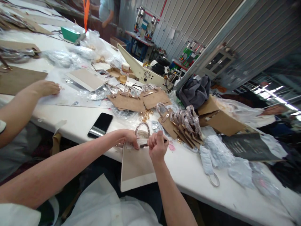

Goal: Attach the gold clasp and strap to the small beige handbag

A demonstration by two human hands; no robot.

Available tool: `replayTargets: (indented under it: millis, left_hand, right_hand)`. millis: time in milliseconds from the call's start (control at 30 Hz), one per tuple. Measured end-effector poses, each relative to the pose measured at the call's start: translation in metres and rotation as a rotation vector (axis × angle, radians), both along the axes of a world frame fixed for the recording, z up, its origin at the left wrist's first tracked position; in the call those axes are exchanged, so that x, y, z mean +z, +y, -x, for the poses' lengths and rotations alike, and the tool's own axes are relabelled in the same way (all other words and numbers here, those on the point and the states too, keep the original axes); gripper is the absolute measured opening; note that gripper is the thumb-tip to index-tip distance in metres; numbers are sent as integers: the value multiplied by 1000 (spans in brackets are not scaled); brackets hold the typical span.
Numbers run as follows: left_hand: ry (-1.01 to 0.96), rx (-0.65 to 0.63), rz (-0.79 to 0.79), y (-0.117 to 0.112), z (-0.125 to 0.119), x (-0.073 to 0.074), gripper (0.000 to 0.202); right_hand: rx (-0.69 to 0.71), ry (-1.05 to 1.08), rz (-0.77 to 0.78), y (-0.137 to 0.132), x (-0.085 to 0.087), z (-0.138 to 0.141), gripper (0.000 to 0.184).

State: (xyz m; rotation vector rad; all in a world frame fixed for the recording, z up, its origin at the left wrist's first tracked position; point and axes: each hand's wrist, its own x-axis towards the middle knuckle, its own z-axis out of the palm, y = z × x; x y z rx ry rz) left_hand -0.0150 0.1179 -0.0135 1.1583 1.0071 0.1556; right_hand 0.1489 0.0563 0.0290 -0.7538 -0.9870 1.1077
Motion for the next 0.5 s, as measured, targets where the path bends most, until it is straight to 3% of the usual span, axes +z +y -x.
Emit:
replayTargets:
  millis: [67,133,200,300,367,433,500]
  left_hand:
    - [-5,10,52,-3,3,3,41]
    - [-27,28,98,-5,7,3,45]
    - [-49,25,129,-5,11,1,47]
    - [-61,-14,152,-1,12,-4,49]
    - [-55,-27,156,2,12,-5,50]
    - [-50,-18,140,2,11,-4,50]
    - [-66,2,100,-2,11,0,50]
  right_hand:
    - [27,17,80,9,15,-27,75]
    - [-33,-30,157,16,26,-68,74]
    - [-75,-241,295,19,25,-120,73]
    - [-160,-876,547,19,2,-192,68]
    - [-237,-1283,582,17,-20,-226,67]
    - [-300,-1524,558,14,-41,-247,68]
    - [-348,-1627,510,8,-58,-254,67]
